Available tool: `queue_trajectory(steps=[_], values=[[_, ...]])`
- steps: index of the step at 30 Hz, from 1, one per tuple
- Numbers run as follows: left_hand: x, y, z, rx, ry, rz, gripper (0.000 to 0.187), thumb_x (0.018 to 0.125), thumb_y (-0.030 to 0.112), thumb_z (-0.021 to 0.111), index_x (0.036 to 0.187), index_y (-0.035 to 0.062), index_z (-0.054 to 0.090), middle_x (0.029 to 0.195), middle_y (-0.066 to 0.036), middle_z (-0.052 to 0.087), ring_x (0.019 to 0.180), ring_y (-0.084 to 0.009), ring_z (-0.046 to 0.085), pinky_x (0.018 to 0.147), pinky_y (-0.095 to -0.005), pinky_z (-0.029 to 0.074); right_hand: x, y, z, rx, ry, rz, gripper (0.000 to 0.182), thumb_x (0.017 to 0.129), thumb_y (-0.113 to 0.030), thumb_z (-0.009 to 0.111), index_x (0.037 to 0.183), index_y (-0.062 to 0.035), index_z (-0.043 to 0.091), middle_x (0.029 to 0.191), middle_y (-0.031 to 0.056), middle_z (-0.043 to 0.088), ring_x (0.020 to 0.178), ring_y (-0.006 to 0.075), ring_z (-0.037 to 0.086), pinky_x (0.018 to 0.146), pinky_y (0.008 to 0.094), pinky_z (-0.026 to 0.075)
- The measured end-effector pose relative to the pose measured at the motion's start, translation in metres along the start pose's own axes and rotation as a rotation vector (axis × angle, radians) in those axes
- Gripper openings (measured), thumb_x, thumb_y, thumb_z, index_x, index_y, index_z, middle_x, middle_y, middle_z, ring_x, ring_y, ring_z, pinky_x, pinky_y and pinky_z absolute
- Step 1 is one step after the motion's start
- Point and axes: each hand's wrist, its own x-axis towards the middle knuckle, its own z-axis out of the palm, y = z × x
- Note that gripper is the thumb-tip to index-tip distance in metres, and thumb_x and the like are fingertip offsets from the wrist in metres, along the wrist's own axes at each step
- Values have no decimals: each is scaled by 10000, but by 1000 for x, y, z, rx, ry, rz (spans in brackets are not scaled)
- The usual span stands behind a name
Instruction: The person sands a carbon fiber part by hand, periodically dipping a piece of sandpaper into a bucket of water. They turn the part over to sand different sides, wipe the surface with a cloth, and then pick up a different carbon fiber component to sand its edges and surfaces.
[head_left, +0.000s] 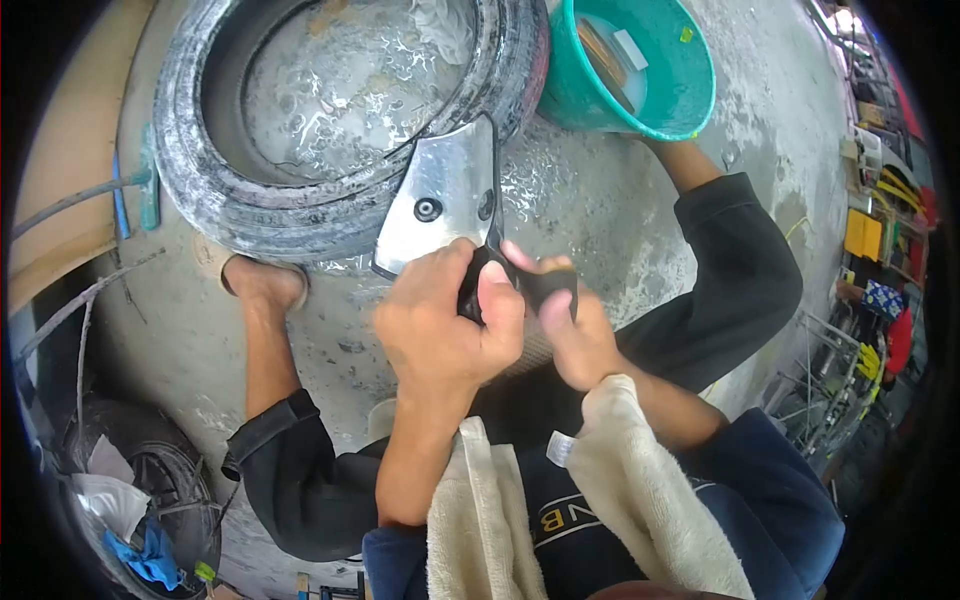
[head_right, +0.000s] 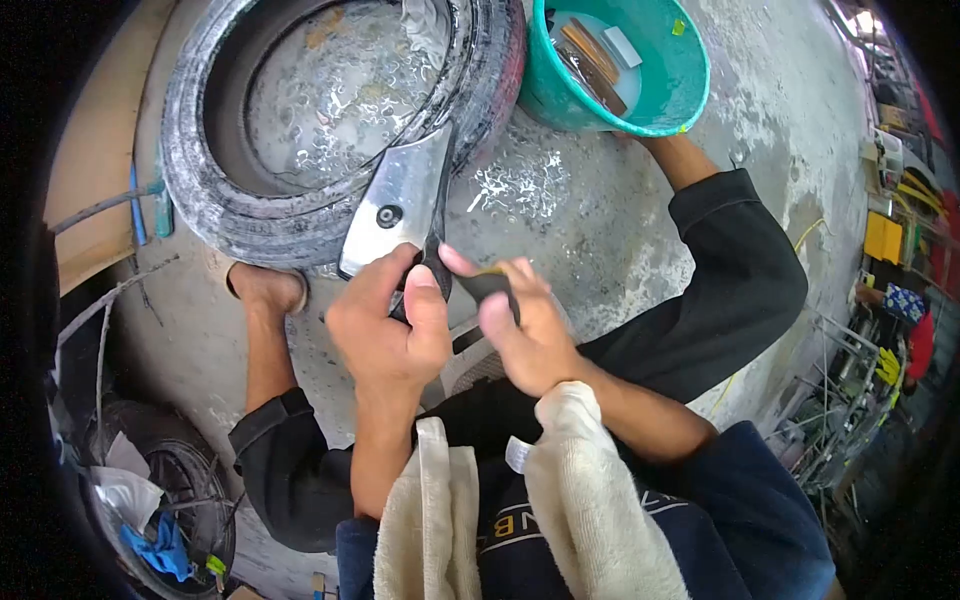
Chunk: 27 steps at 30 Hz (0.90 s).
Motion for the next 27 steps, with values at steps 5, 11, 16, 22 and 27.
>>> queue_trajectory(steps=[5, 11, 16, 22, 27], values=[[0, -2, -1, -36, 22, -59, 297, 790, 215, 610, 921, -41, 682, 756, -201, 658, 679, -376, 649, 632, -416, 521, 16, -23, -8, 79, -161, 74, 714, 998, -560, 342, 1385, 27, 469, 1397, 137, 494, 1228, 212, 493, 1068, 374, 346], [-5, -6, -2, -64, -44, -209, 321, 817, 216, 586, 945, -57, 699, 767, -230, 673, 698, -362, 675, 651, -397, 523, 32, -13, -4, 186, -189, 86, 570, 1028, -515, 331, 1339, -100, 568, 1083, 88, 648, 991, 243, 530, 962, 358, 376], [-4, -11, 1, 13, -19, -53, 340, 826, 226, 585, 959, -64, 703, 745, -221, 680, 678, -314, 687, 642, -373, 524, 18, -20, -13, 268, -156, 235, 632, 1018, -566, 312, 1260, -59, 602, 894, 61, 619, 894, 124, 495, 794, 330, 420], [-4, -4, -1, -114, -14, -170, 391, 859, 285, 576, 977, -64, 704, 744, -199, 690, 678, -241, 679, 637, -341, 514, 14, -26, -9, 262, -144, 248, 668, 1008, -567, 363, 975, 43, 635, 684, 4, 523, 677, 98, 461, 594, 324, 410], [-4, -16, -6, -55, -42, -132, 408, 899, 270, 537, 990, -97, 689, 753, -157, 694, 682, -200, 649, 636, -308, 497, 39, -38, -20, 193, -332, 276, 632, 1011, -535, 386, 846, 29, 621, 761, 70, 546, 748, 135, 487, 679, 341, 431]])
